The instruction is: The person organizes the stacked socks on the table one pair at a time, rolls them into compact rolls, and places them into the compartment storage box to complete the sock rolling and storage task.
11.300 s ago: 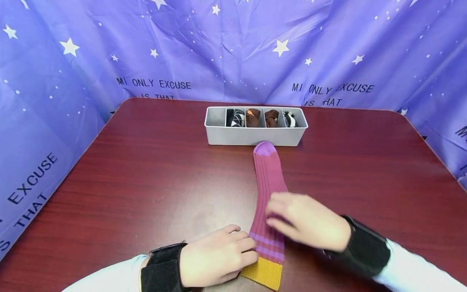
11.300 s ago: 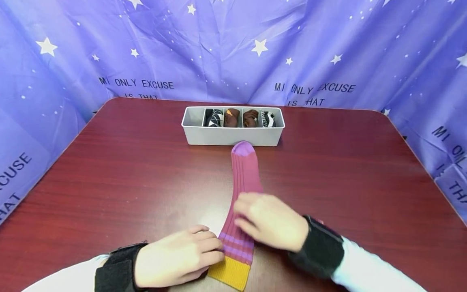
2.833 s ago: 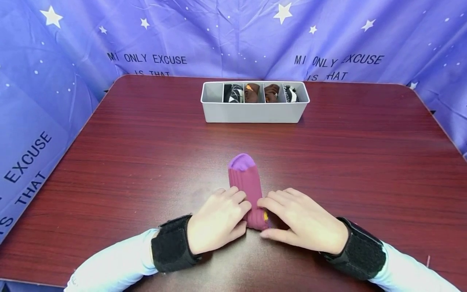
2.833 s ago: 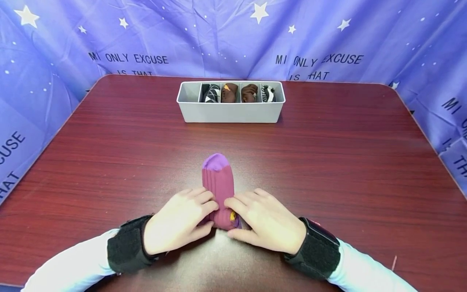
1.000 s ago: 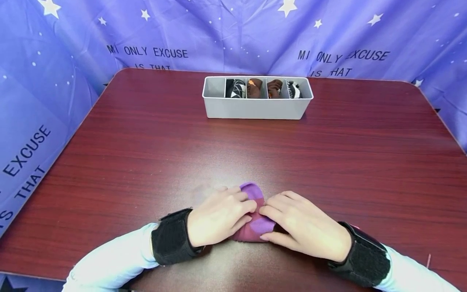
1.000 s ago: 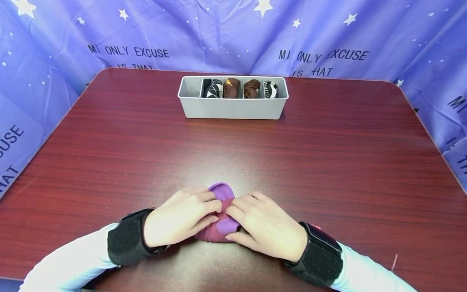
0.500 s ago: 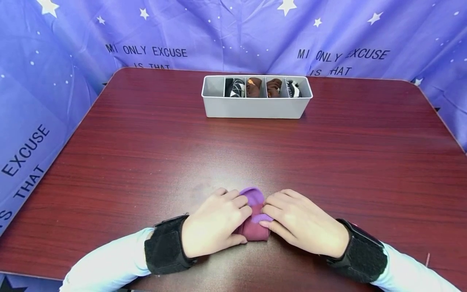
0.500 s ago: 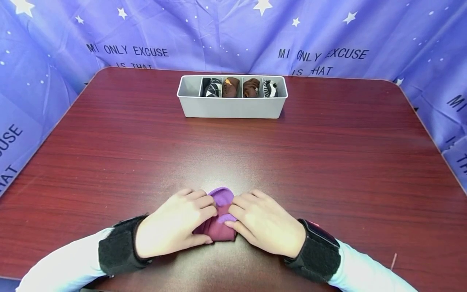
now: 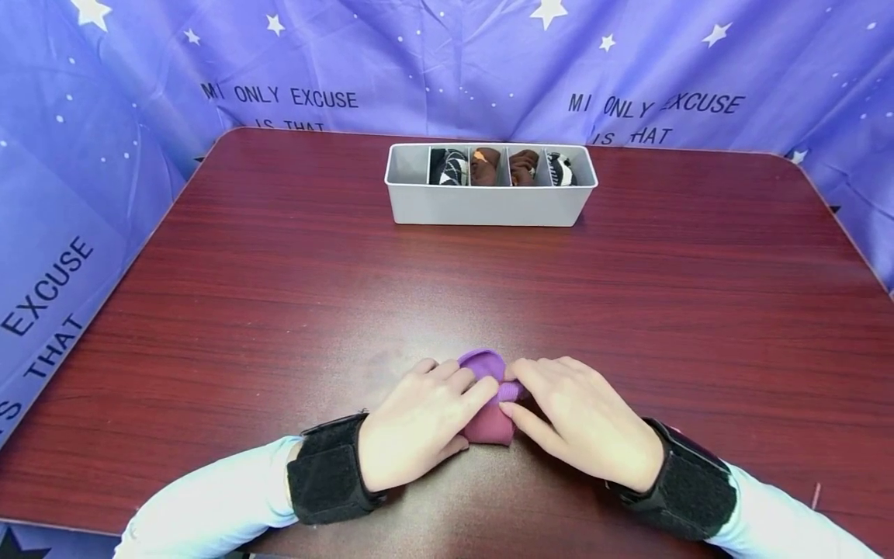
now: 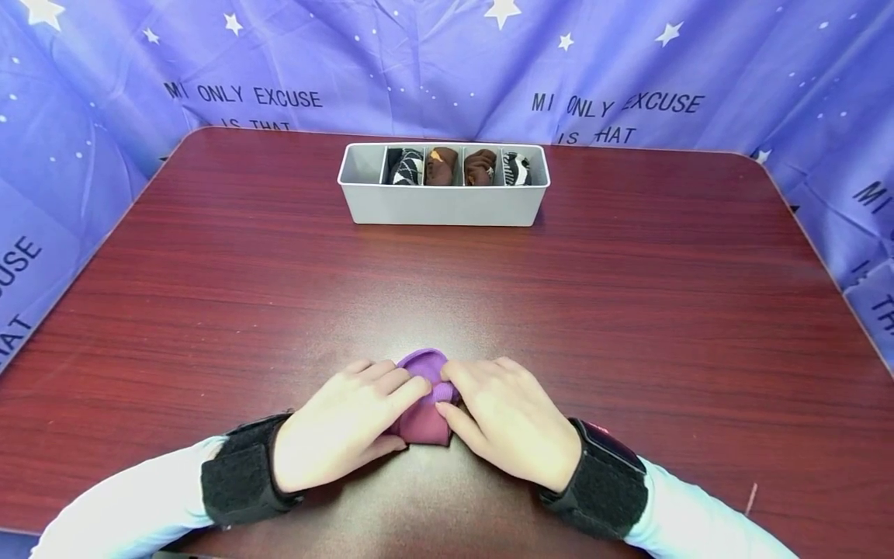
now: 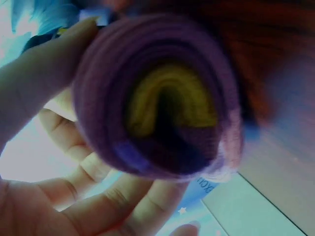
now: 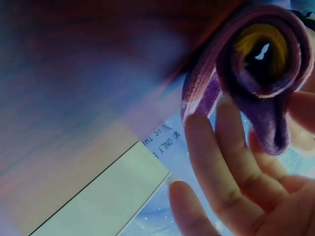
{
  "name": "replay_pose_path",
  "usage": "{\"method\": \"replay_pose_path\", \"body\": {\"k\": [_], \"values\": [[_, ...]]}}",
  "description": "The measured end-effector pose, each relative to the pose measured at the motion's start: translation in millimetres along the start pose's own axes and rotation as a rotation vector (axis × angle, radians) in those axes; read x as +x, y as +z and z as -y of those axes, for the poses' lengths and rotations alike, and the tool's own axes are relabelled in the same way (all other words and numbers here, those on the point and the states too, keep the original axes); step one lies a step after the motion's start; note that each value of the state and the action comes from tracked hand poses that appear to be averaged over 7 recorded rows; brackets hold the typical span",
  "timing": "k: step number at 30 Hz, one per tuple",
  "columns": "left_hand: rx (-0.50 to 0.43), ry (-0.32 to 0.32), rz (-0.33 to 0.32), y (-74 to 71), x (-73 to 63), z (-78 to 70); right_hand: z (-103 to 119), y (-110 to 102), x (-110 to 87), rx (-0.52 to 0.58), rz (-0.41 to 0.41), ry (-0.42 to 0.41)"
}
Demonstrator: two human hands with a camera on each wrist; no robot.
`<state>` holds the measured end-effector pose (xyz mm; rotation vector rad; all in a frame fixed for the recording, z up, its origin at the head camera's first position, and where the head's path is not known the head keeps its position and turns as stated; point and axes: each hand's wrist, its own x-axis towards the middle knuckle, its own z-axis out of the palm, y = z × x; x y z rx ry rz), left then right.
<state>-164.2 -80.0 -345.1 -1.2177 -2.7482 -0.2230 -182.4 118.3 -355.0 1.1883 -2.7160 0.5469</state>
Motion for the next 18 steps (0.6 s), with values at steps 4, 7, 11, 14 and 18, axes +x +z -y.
{"method": "replay_pose_path", "body": {"k": [4, 7, 11, 14, 18], "values": [[-0.047, 0.004, 0.005, 2.0, 1.9, 4.9, -1.2, -1.5, 2.7, 0.024, -0.091, -0.057], [-0.115, -0.02, 0.046, 2.4, 3.7, 10.1, -0.9, -1.7, 5.0, 0.047, -0.164, -0.147], [-0.196, -0.032, 0.105, 1.7, 5.1, 15.9, -0.5, 0.1, 3.8, 0.056, -0.153, -0.227], [-0.268, -0.015, 0.141, 1.6, 5.9, 19.4, -1.8, 1.6, 1.1, 0.035, -0.104, -0.252], [-0.342, -0.019, 0.17, 2.8, 7.3, 23.6, -4.0, 3.7, -0.1, 0.017, -0.081, -0.273]]}}
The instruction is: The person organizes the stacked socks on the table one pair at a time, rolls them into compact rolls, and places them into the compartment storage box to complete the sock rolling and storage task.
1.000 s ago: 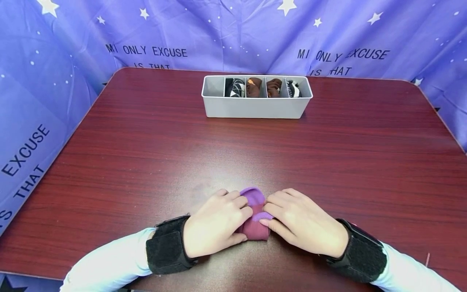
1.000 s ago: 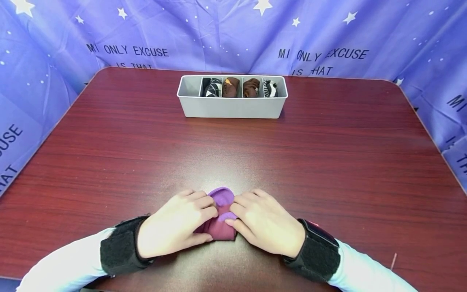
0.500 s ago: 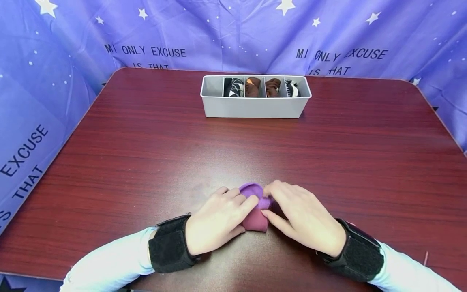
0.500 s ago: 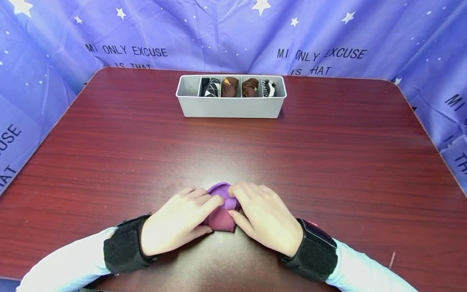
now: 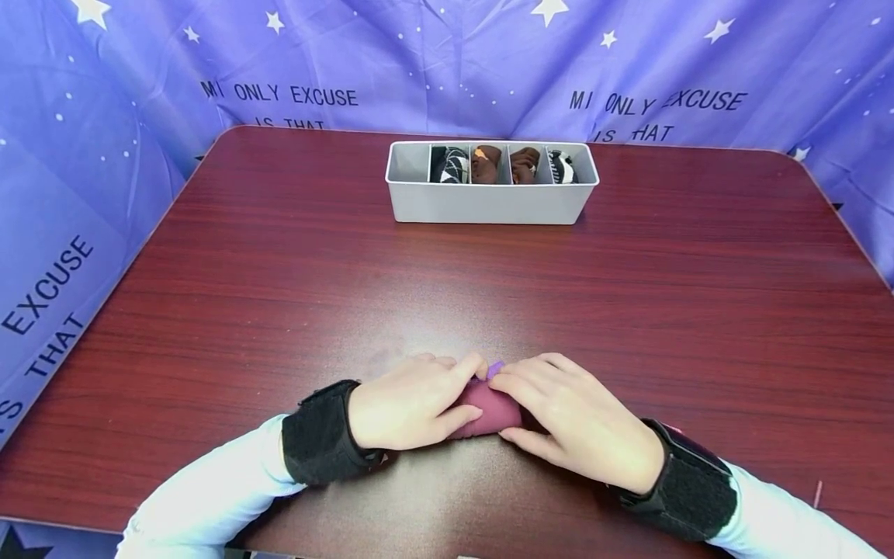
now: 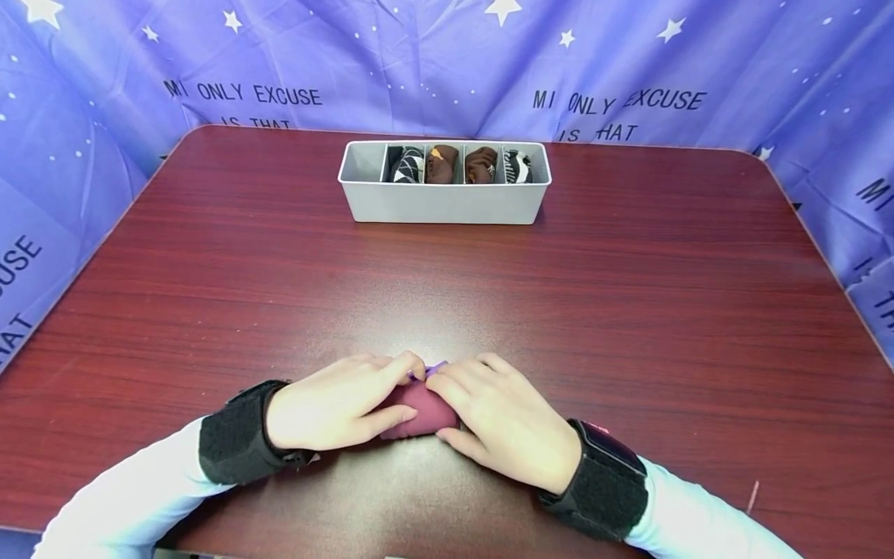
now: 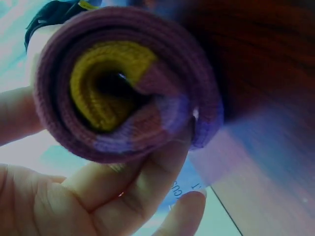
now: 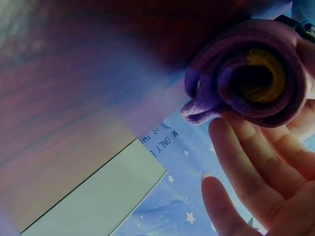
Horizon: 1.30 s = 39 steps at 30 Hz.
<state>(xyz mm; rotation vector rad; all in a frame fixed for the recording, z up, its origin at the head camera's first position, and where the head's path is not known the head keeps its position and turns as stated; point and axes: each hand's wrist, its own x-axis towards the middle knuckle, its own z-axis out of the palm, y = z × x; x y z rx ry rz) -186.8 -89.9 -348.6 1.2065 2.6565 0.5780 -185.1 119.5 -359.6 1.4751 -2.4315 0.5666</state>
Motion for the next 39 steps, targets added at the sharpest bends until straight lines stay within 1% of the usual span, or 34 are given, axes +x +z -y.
{"method": "replay_pose_path", "body": {"k": [2, 3, 5, 7, 9, 11, 15, 18, 22, 28, 30, 32, 34, 36, 39], "values": [[-0.005, -0.01, -0.016, -0.6, 0.3, 0.9, -0.7, 0.0, -0.3, 0.002, 0.005, 0.004], [-0.001, -0.013, -0.037, -1.3, 0.3, 0.8, -1.0, 0.1, -0.2, 0.006, 0.009, 0.011], [0.018, -0.025, -0.092, -2.9, -0.1, -0.4, -1.3, -0.2, 0.3, 0.014, 0.025, 0.036], [0.051, -0.03, -0.156, -4.8, -0.7, -2.1, -2.0, -0.6, 0.8, 0.026, 0.056, 0.074], [0.083, -0.029, -0.204, -6.8, -1.1, -4.3, -3.2, -1.4, 2.1, 0.034, 0.09, 0.115], [0.12, -0.026, -0.221, -8.9, -1.7, -5.7, -5.6, -2.4, 5.5, 0.046, 0.128, 0.143], [0.169, -0.023, -0.213, -9.9, -1.6, -6.8, -12.9, -5.6, 14.9, 0.084, 0.222, 0.17], [0.213, -0.027, -0.216, -7.7, -0.5, -6.9, -19.9, -8.8, 23.0, 0.18, 0.304, 0.188], [0.27, -0.018, -0.226, -1.8, 0.4, -7.4, -28.7, -12.6, 31.6, 0.315, 0.428, 0.249], [0.376, 0.034, -0.219, 5.7, 4.5, -5.8, -44.6, -11.6, 45.3, 0.47, 0.618, 0.348], [0.417, 0.051, -0.207, 6.3, 7.6, -4.8, -49.4, -10.2, 50.7, 0.524, 0.667, 0.379], [0.447, 0.059, -0.187, 5.5, 11.9, -3.2, -52.1, -7.6, 54.9, 0.592, 0.709, 0.434], [0.44, 0.067, -0.199, 4.4, 17.4, 0.2, -52.7, -5.7, 57.0, 0.655, 0.732, 0.509], [0.42, 0.043, -0.232, 2.4, 22.8, 4.3, -52.2, -3.7, 56.6, 0.715, 0.74, 0.597], [0.382, -0.071, -0.323, 1.0, 25.7, 11.6, -51.5, -1.7, 53.8, 0.813, 0.717, 0.713]]}}
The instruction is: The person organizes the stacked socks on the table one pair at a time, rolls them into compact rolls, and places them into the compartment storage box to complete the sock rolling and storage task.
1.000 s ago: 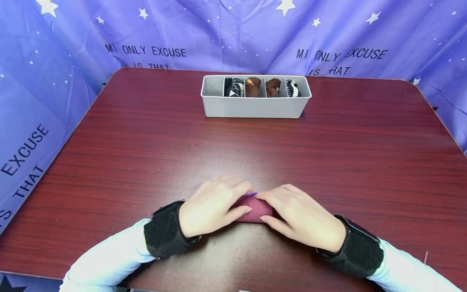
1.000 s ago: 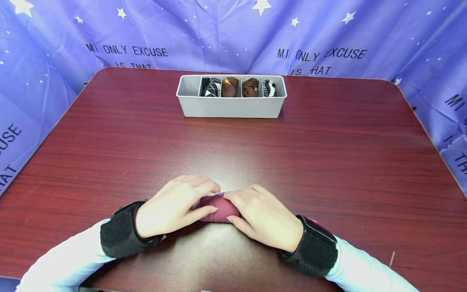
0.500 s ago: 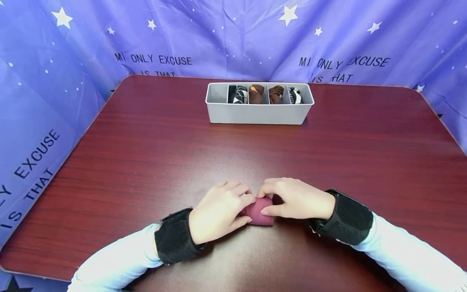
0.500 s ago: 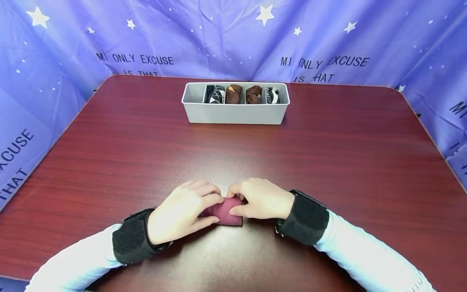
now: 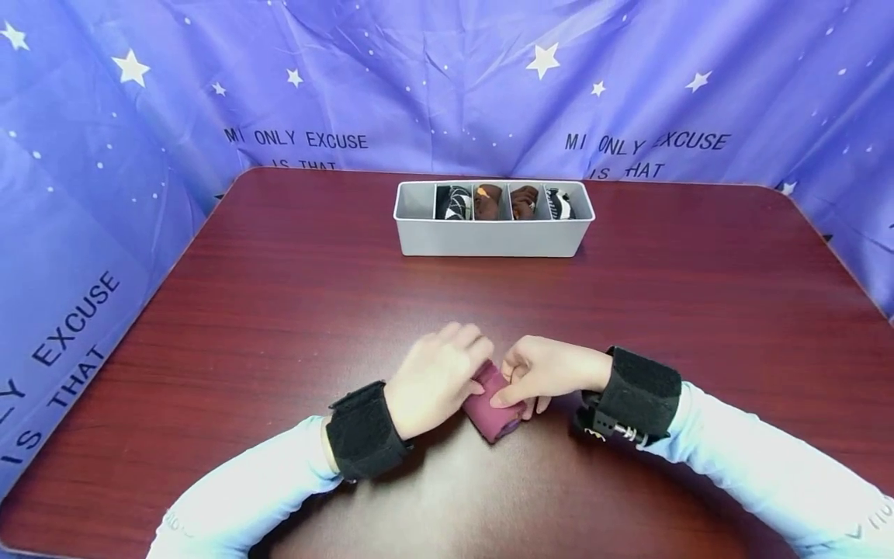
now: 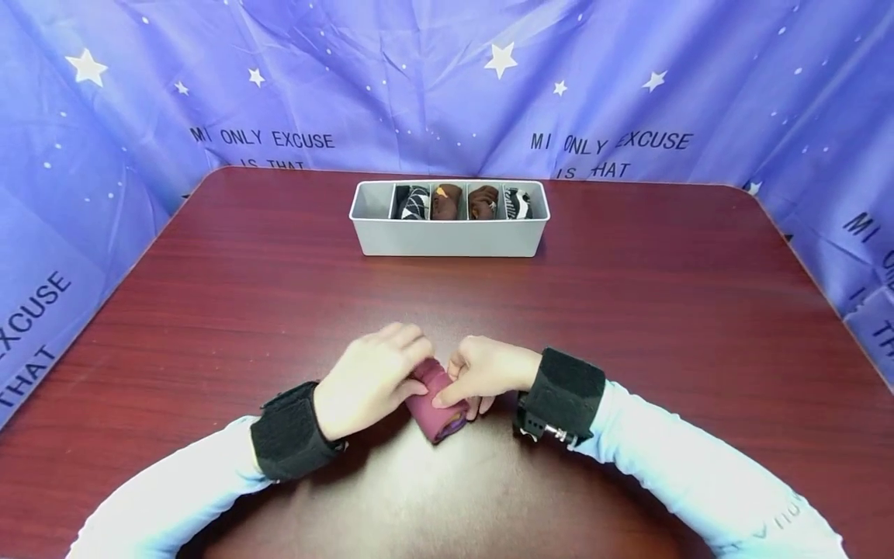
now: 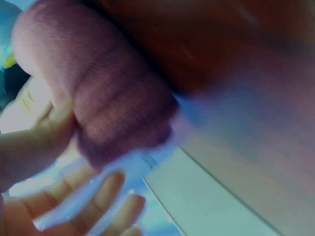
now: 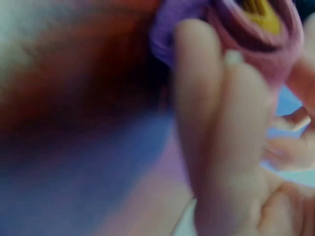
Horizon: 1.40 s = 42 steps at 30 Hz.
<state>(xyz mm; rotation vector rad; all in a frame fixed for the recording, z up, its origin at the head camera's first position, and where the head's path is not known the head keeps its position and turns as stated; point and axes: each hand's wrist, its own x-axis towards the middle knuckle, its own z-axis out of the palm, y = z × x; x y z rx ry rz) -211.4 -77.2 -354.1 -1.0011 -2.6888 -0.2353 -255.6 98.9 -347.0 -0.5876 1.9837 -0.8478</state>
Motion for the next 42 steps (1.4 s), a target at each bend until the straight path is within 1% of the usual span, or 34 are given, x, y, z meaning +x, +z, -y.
{"method": "replay_pose_path", "body": {"k": [1, 2, 3, 4, 5, 7, 9, 12, 14, 16, 17, 19, 22, 23, 25, 27, 29, 31, 33, 35, 37, 38, 40, 41, 42], "values": [[-0.001, -0.054, -0.005, 0.1, -1.1, 1.4, -1.5, 1.2, -0.2, 0.038, -0.004, 0.011], [0.0, -0.109, 0.003, -0.2, -2.9, 2.5, -3.0, 2.6, -0.5, 0.071, -0.012, 0.02], [-0.01, -0.157, 0.02, -0.7, -5.5, 3.3, -4.5, 3.9, -0.6, 0.106, -0.016, 0.028], [-0.024, -0.189, 0.042, -1.2, -8.3, 4.0, -5.4, 5.0, -1.1, 0.139, -0.02, 0.033], [-0.048, -0.205, 0.066, -1.7, -10.9, 4.4, -6.6, 5.9, -1.5, 0.163, -0.024, 0.04], [-0.128, -0.213, 0.127, -2.8, -14.7, 4.8, -8.5, 7.2, -2.9, 0.199, -0.036, 0.051], [-0.253, -0.199, 0.191, -4.0, -16.7, 5.1, -10.6, 7.4, -4.0, 0.231, -0.034, 0.061], [-0.495, -0.185, 0.286, -4.9, -16.6, 6.1, -14.6, 7.5, -4.7, 0.327, -0.006, 0.084], [-0.65, -0.199, 0.338, -5.4, -14.9, 7.1, -17.4, 7.0, -4.6, 0.411, 0.024, 0.094], [-0.779, -0.231, 0.373, -5.0, -13.3, 7.9, -21.1, 7.5, -4.5, 0.506, 0.049, 0.098], [-0.818, -0.252, 0.382, -4.3, -12.6, 8.5, -23.2, 8.1, -4.2, 0.547, 0.061, 0.094], [-0.913, -0.316, 0.395, -2.3, -11.5, 9.5, -26.5, 9.4, -4.7, 0.603, 0.071, 0.068], [-1.047, -0.407, 0.389, 1.3, -9.6, 12.0, -28.5, 10.4, -6.3, 0.651, 0.053, 0.006], [-1.107, -0.436, 0.385, 2.4, -8.8, 13.1, -27.7, 10.6, -7.0, 0.654, 0.039, -0.018], [-1.264, -0.488, 0.368, 3.8, -6.7, 14.6, -24.0, 10.6, -8.8, 0.652, 0.003, -0.07], [-1.386, -0.522, 0.345, 3.6, -4.0, 15.7, -18.6, 9.6, -10.2, 0.626, -0.032, -0.116], [-1.473, -0.569, 0.322, 3.7, -1.5, 15.8, -14.6, 9.0, -9.8, 0.59, -0.063, -0.154], [-1.5, -0.608, 0.284, 3.6, 1.8, 16.6, -10.7, 6.6, -8.6, 0.529, -0.099, -0.182], [-1.512, -0.646, 0.245, 3.5, 5.9, 19.3, -6.7, 2.3, -6.4, 0.439, -0.141, -0.202], [-1.536, -0.678, 0.199, 3.1, 12.1, 25.2, -1.1, -4.3, -3.9, 0.349, -0.195, -0.207], [-1.576, -0.711, 0.162, 1.8, 19.9, 34.4, 5.3, -12.4, -1.7, 0.253, -0.267, -0.222], [-1.57, -0.723, 0.145, 0.5, 24.4, 40.4, 8.7, -17.6, -1.1, 0.18, -0.323, -0.235], [-1.528, -0.758, 0.11, -5.1, 34.4, 55.1, 15.3, -30.8, -1.0, -0.025, -0.484, -0.264], [-1.495, -0.775, 0.094, -9.0, 39.5, 63.5, 17.8, -39.0, -1.5, -0.155, -0.584, -0.278], [-1.48, -0.795, 0.072, -13.4, 44.8, 72.2, 19.2, -48.7, -2.0, -0.297, -0.699, -0.277]]}}
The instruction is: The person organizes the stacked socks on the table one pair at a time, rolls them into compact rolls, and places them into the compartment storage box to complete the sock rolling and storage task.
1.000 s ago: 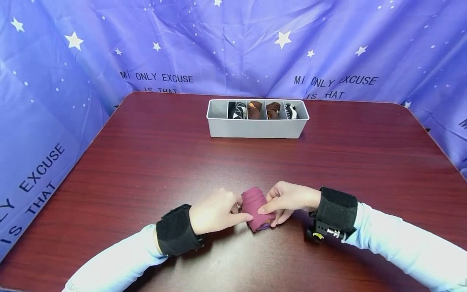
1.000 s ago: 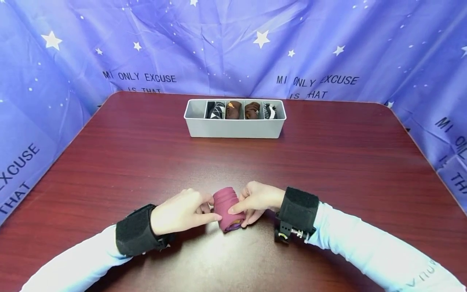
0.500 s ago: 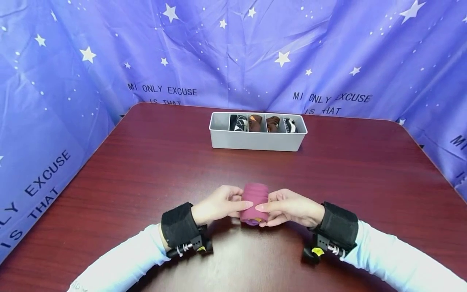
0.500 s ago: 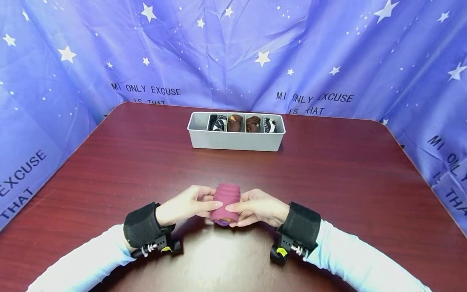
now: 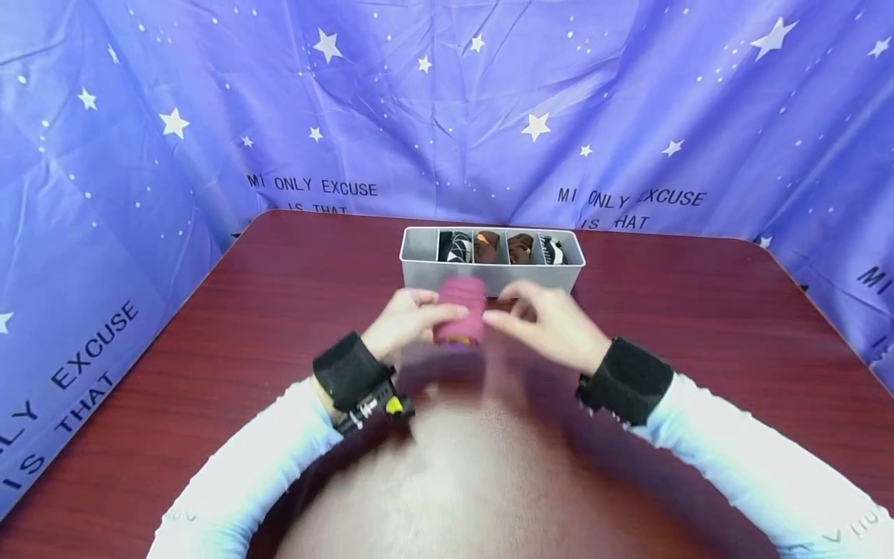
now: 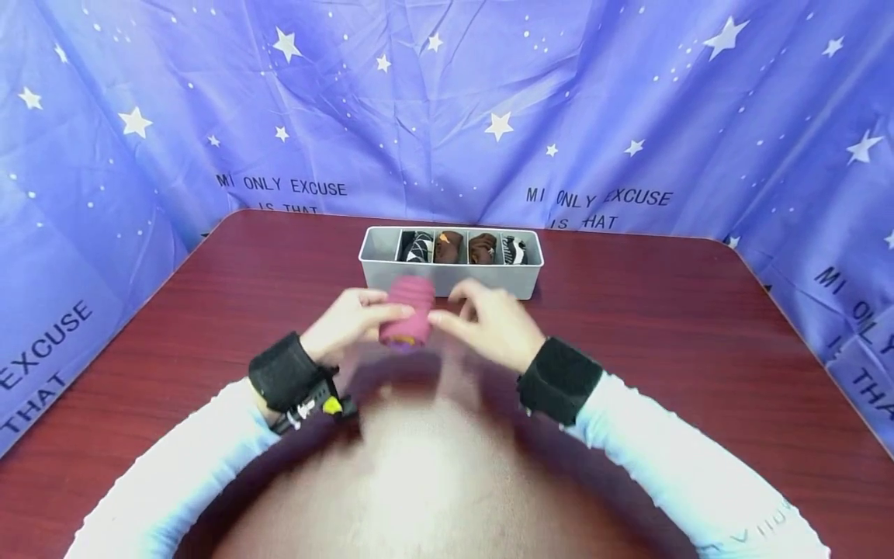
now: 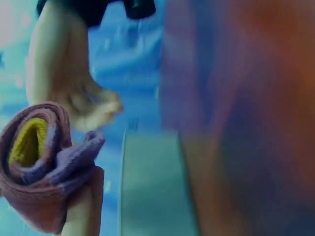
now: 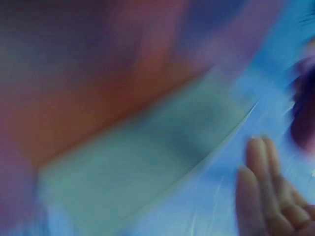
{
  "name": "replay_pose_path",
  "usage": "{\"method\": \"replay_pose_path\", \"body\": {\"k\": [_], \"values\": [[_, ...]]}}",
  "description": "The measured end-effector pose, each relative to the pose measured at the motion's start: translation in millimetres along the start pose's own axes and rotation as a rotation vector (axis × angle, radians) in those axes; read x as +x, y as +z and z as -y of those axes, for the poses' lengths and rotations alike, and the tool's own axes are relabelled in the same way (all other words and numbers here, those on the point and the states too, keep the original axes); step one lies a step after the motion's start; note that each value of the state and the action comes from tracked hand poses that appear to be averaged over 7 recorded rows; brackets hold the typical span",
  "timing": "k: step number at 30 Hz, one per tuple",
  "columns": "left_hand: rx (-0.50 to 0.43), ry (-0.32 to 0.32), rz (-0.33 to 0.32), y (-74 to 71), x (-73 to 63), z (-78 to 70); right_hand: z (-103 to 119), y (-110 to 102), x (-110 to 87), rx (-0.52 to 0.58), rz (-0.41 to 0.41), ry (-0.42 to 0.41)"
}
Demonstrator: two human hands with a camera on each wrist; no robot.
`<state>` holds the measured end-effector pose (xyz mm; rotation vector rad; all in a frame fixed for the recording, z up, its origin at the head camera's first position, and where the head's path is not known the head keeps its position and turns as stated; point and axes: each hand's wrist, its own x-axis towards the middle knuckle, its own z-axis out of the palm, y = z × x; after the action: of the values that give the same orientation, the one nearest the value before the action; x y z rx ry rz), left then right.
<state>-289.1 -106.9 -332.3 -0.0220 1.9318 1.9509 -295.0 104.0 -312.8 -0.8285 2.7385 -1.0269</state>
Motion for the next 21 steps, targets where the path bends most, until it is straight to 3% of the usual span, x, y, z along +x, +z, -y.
{"method": "replay_pose_path", "body": {"k": [3, 6, 9, 12, 17, 19, 21], "values": [[0.021, 0.009, -0.105, -21.2, 14.2, -22.9, -13.0, -25.7, 20.0, -0.383, -0.267, -0.009], [0.004, 0.025, -0.191, -37.6, 24.7, -43.1, -33.6, -49.0, 36.1, -0.524, -0.382, 0.075], [0.013, 0.02, -0.302, -46.8, 33.2, -60.2, -56.2, -63.0, 46.6, -0.558, -0.378, 0.196], [0.02, -0.015, -0.377, -50.8, 41.0, -73.9, -76.4, -65.4, 51.9, -0.561, -0.321, 0.306], [0.021, -0.07, -0.442, -58.1, 68.3, -76.8, -98.2, -57.0, 57.3, -0.526, -0.241, 0.404], [0.071, -0.079, -0.483, -61.3, 80.0, -71.9, -102.4, -53.9, 60.3, -0.505, -0.223, 0.415], [0.229, -0.085, -0.53, -63.9, 87.6, -67.0, -103.8, -52.8, 63.6, -0.481, -0.212, 0.415]]}}
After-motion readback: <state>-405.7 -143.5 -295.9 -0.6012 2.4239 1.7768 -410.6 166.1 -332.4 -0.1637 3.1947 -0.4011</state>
